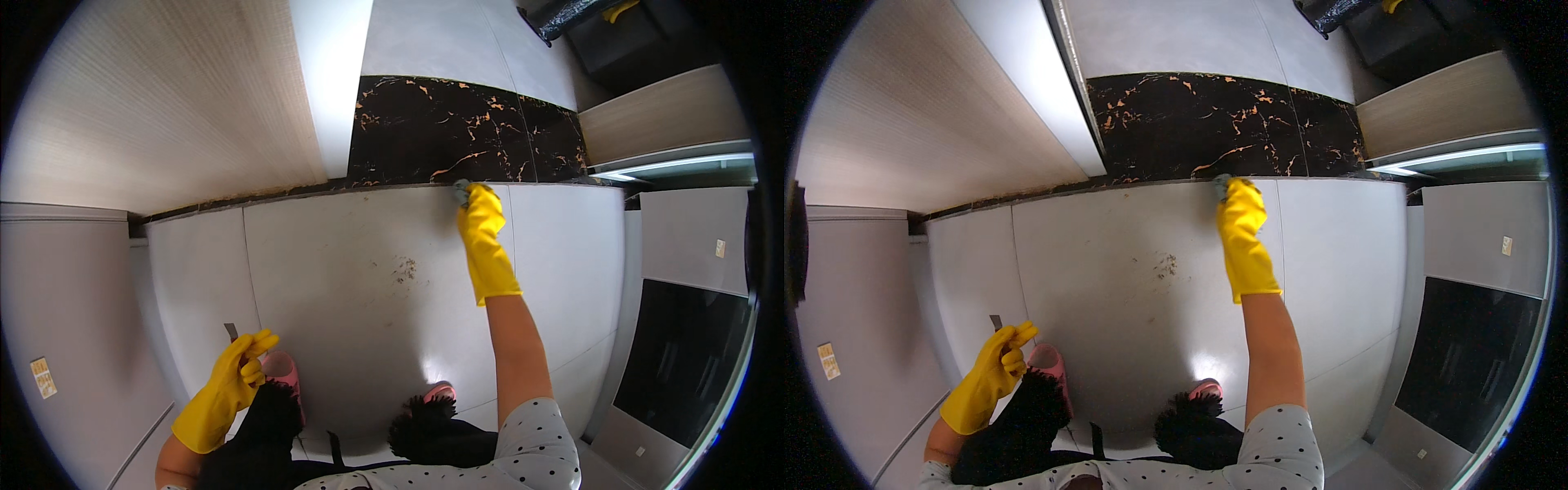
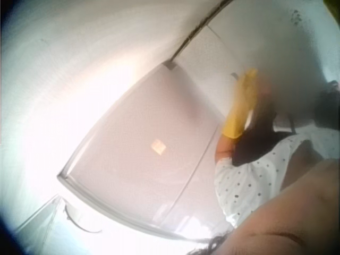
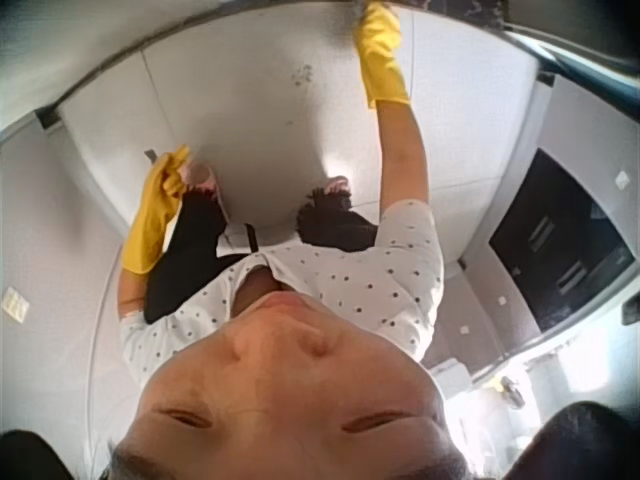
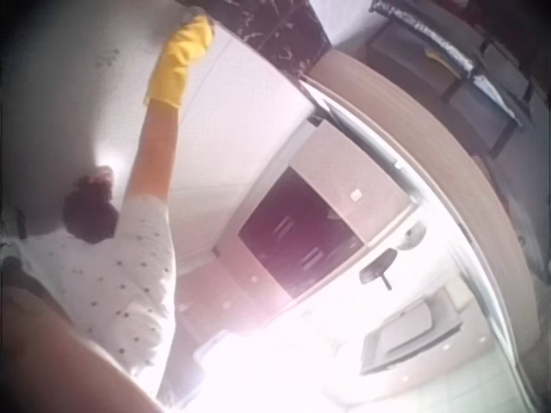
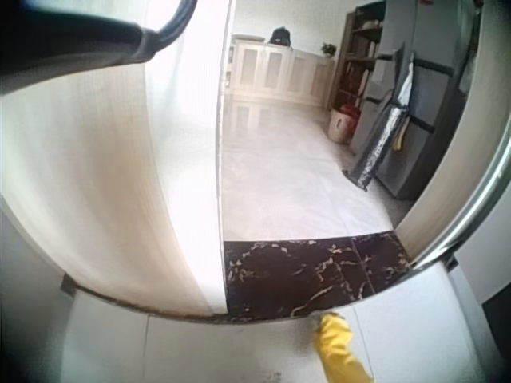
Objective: The person sits on a tiled floor and uses a cloth and a scraper to clean the surface. They wipe the floor and scrape along the edges and grout lines to remove dirt.
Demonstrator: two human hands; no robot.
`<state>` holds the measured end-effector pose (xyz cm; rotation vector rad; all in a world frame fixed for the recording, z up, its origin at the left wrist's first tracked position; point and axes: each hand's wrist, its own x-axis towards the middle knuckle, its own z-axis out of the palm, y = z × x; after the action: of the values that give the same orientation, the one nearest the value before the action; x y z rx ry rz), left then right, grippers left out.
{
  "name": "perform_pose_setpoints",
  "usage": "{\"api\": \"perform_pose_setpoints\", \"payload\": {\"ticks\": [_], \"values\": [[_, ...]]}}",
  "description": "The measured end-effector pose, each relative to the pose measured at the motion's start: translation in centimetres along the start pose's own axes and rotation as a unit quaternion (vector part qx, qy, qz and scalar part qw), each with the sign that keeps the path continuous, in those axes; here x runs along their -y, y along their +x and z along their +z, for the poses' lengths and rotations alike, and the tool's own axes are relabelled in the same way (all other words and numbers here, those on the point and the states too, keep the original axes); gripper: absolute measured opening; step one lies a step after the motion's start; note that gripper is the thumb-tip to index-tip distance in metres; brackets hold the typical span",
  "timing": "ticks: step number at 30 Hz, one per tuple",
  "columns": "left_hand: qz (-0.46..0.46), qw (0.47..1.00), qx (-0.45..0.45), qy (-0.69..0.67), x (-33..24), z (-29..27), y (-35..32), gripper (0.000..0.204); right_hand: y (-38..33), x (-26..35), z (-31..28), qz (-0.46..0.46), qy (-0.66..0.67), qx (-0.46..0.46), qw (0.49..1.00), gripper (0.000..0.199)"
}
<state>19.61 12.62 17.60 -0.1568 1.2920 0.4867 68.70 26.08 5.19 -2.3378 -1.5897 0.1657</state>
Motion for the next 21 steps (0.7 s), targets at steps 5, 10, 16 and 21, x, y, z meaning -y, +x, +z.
{"api": "perform_pose_setpoints", "payload": {"ticks": [5, 10, 16, 21], "values": [[-0.023, 1.0, -0.015, 0.008, -0.1, -0.3, -0.7, 0.035, 0.6, -1.1, 3.6, 0.078, -0.037, 0.096, 0.992, 0.044], [-0.022, 1.0, 0.003, 0.001, 0.4, -1.2, -0.4, 0.036, -3.1, 8.7, 7.5, 0.001, -0.082, 0.086, 0.993, 0.028], [-0.015, 1.0, 0.011, -0.008, 0.9, -0.4, -0.5, 0.034, -5.3, 10.9, 9.7, -0.152, -0.027, 0.034, 0.987, 0.034], [0.017, 0.999, -0.016, -0.03, 1.5, -2.3, -2.1, 0.034, -5.9, 14.6, 5.7, -0.073, 0.029, 0.113, 0.99, 0.036]]}}
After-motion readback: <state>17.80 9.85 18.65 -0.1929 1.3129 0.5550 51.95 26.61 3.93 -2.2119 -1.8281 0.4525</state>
